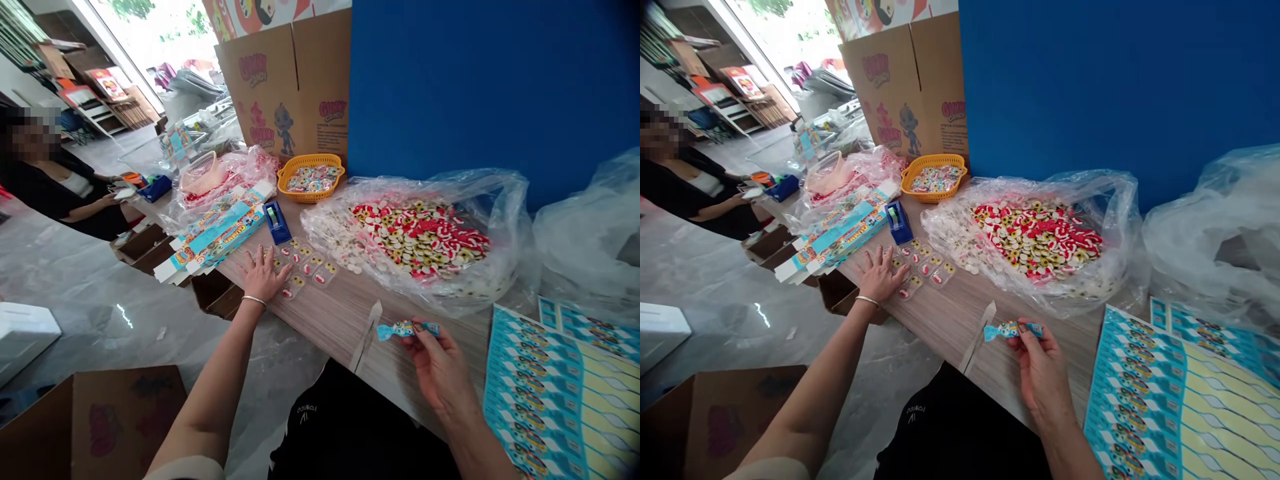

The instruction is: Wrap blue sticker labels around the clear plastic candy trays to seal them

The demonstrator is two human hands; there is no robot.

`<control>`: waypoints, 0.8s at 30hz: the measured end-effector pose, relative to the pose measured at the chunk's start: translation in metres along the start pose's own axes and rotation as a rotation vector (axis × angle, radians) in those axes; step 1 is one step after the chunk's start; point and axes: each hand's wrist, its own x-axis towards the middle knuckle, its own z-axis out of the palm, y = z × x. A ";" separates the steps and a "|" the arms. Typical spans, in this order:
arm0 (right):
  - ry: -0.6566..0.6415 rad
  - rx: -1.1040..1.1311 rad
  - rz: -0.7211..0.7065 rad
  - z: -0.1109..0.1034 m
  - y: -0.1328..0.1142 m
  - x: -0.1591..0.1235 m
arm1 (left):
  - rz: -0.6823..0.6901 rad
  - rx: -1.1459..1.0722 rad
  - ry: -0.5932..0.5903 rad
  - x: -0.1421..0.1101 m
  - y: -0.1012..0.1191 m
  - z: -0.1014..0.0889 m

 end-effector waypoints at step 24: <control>0.068 0.135 -0.111 -0.046 -0.033 -0.011 | 0.263 -0.076 -0.073 -0.172 0.198 0.009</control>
